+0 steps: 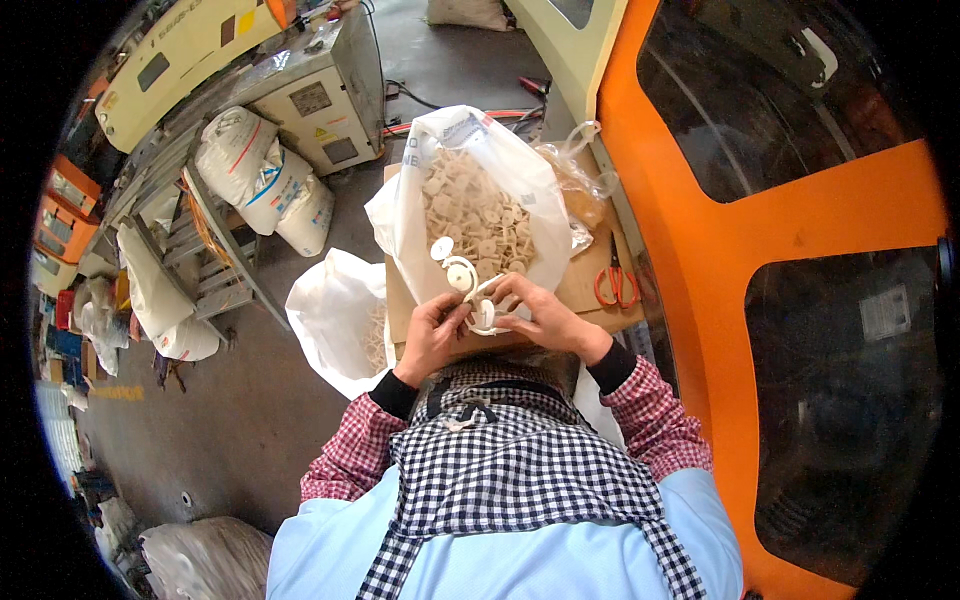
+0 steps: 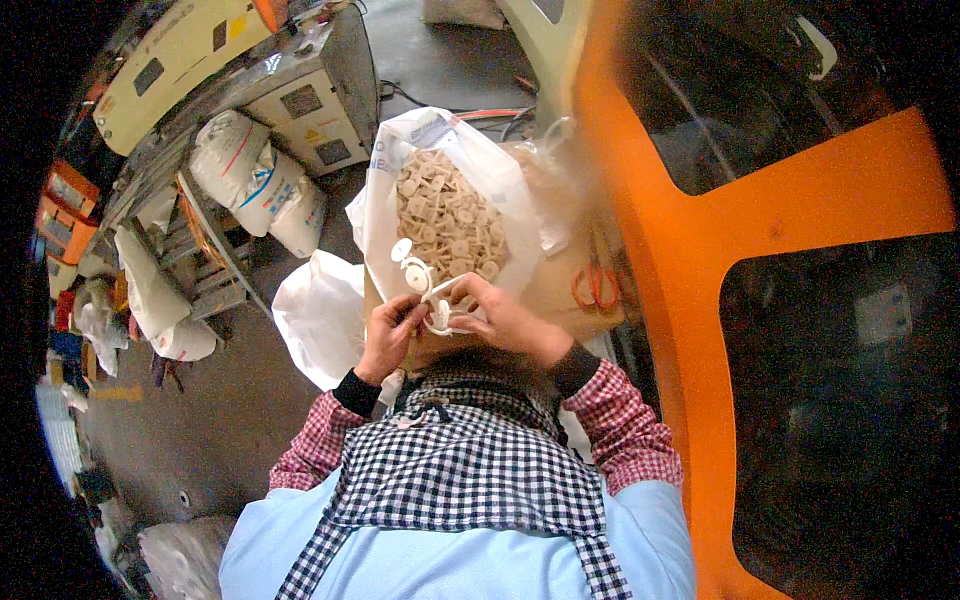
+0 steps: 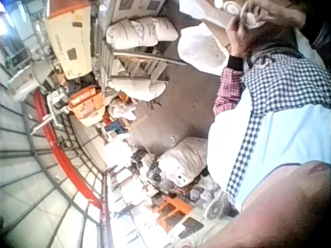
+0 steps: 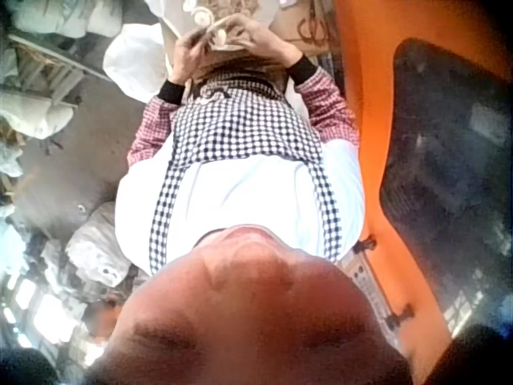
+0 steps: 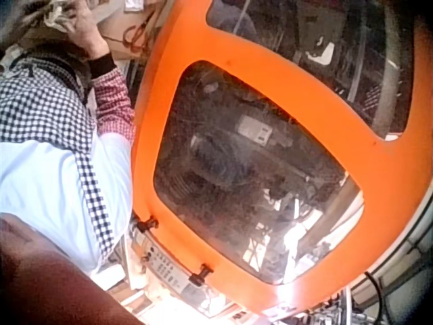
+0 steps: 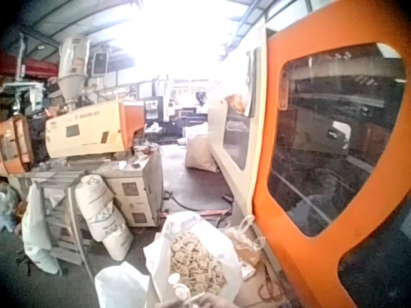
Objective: The person repeatedly picks small white plastic components from a bag, separates them, and inserts them into a machine. They then close the machine door and continue the cycle of picking and inserting parts.
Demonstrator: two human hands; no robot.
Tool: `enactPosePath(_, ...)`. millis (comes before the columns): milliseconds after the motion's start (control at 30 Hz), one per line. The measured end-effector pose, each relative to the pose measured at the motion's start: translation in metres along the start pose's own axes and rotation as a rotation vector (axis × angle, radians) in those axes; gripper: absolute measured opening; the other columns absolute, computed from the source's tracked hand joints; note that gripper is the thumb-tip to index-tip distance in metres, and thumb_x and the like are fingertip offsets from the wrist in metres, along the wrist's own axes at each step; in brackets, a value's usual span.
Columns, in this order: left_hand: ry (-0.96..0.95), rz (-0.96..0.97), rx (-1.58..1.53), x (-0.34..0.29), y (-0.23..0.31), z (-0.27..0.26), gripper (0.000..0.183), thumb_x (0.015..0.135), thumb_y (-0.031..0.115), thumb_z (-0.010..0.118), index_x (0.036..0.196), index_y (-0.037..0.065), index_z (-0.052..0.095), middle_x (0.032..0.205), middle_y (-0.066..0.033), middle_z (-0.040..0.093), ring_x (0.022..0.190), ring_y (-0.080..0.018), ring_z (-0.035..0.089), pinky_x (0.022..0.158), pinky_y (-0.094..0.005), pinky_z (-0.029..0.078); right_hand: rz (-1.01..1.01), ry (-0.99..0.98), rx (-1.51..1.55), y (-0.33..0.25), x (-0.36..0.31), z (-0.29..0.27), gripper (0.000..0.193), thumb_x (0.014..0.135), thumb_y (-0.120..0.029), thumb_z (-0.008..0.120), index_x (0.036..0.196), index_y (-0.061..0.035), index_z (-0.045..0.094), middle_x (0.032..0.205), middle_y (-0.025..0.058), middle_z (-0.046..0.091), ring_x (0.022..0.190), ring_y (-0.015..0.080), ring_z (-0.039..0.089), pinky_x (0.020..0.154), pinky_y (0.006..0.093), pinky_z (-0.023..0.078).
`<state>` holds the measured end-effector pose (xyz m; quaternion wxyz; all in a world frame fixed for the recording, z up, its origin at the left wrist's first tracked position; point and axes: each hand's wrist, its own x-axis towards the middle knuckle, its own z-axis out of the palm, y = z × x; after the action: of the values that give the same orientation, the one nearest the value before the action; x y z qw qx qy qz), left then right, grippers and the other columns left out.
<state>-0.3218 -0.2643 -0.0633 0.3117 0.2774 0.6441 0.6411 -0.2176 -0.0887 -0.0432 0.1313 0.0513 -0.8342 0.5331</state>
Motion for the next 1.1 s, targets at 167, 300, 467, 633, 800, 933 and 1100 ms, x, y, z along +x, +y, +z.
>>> enactPosePath(167, -0.091, -0.158, -0.256, -0.002, 0.009, 0.002, 0.017, 0.091, 0.014, 0.054, 0.093, -0.001, 0.061, 0.074, 0.0014, 0.058, 0.061, -0.0050, 0.050, 0.055, -0.0193, 0.041, -0.024, -0.122, 0.019, 0.005, 0.003, -0.008, 0.021, 0.078, -0.004, 0.065, 0.098, -0.0038, 0.059, 0.094, 0.0051, 0.059, 0.087, 0.0180, 0.057, 0.073, 0.0287, 0.046)
enactPosePath(300, -0.058, -0.129, -0.184, 0.001, 0.001, -0.001, 0.016, 0.091, 0.014, 0.054, 0.092, -0.001, 0.060, 0.075, 0.0001, 0.058, 0.060, -0.0056, 0.051, 0.055, -0.0197, 0.042, -0.074, -0.057, -0.119, 0.011, 0.002, -0.008, 0.012, 0.081, -0.007, 0.062, 0.090, -0.0012, 0.058, 0.087, 0.0086, 0.057, 0.077, 0.0214, 0.056, 0.067, 0.0306, 0.045)
enactPosePath(467, 0.178, 0.461, 0.610, -0.002, -0.001, 0.000, 0.012, 0.083, 0.001, 0.054, 0.094, -0.002, 0.057, 0.076, -0.0103, 0.057, 0.060, -0.0211, 0.056, 0.056, -0.0286, 0.046, 0.383, -0.096, 0.027, 0.030, 0.001, 0.006, 0.021, 0.088, -0.018, 0.051, 0.083, 0.0009, 0.056, 0.071, 0.0161, 0.052, 0.070, 0.0267, 0.056, 0.061, 0.0337, 0.043)
enactPosePath(633, 0.062, 0.767, 0.889, 0.004, 0.013, 0.008, 0.027, 0.072, -0.008, 0.055, 0.098, -0.001, 0.056, 0.083, -0.0153, 0.055, 0.074, -0.0322, 0.059, 0.063, -0.0356, 0.049, 0.627, -0.250, 0.587, 0.120, 0.005, 0.010, 0.028, 0.093, -0.025, 0.045, 0.086, 0.0000, 0.055, 0.064, 0.0021, 0.051, 0.055, 0.0142, 0.048, 0.050, 0.0304, 0.039)
enactPosePath(800, 0.099, 0.549, 0.691, 0.014, 0.004, -0.009, 0.023, 0.075, -0.007, 0.055, 0.096, 0.000, 0.058, 0.082, -0.0114, 0.056, 0.065, -0.0213, 0.059, 0.058, -0.0288, 0.048, 0.332, 0.246, -0.452, 0.062, 0.044, -0.007, 0.043, 0.093, -0.036, 0.045, 0.108, 0.0038, 0.054, 0.103, 0.0155, 0.062, 0.092, 0.0277, 0.059, 0.078, 0.0374, 0.047)
enactPosePath(933, -0.050, 0.575, 0.723, 0.011, 0.007, -0.011, 0.023, 0.075, -0.008, 0.055, 0.096, 0.000, 0.059, 0.082, -0.0121, 0.056, 0.069, -0.0261, 0.059, 0.060, -0.0315, 0.049, 0.103, 0.052, 0.246, 0.019, 0.050, -0.018, 0.038, 0.093, -0.029, 0.048, 0.116, 0.0013, 0.055, 0.107, 0.0095, 0.061, 0.094, 0.0186, 0.057, 0.083, 0.0302, 0.045)
enactPosePath(1100, -0.121, 0.556, 0.716, 0.010, 0.012, -0.004, 0.026, 0.073, -0.010, 0.053, 0.096, 0.000, 0.058, 0.082, -0.0140, 0.056, 0.075, -0.0309, 0.059, 0.064, -0.0350, 0.049, 0.202, -0.117, 0.354, -0.004, 0.046, -0.028, 0.028, 0.092, -0.021, 0.052, 0.107, 0.0013, 0.060, 0.095, 0.0028, 0.062, 0.087, 0.0093, 0.054, 0.076, 0.0256, 0.045)
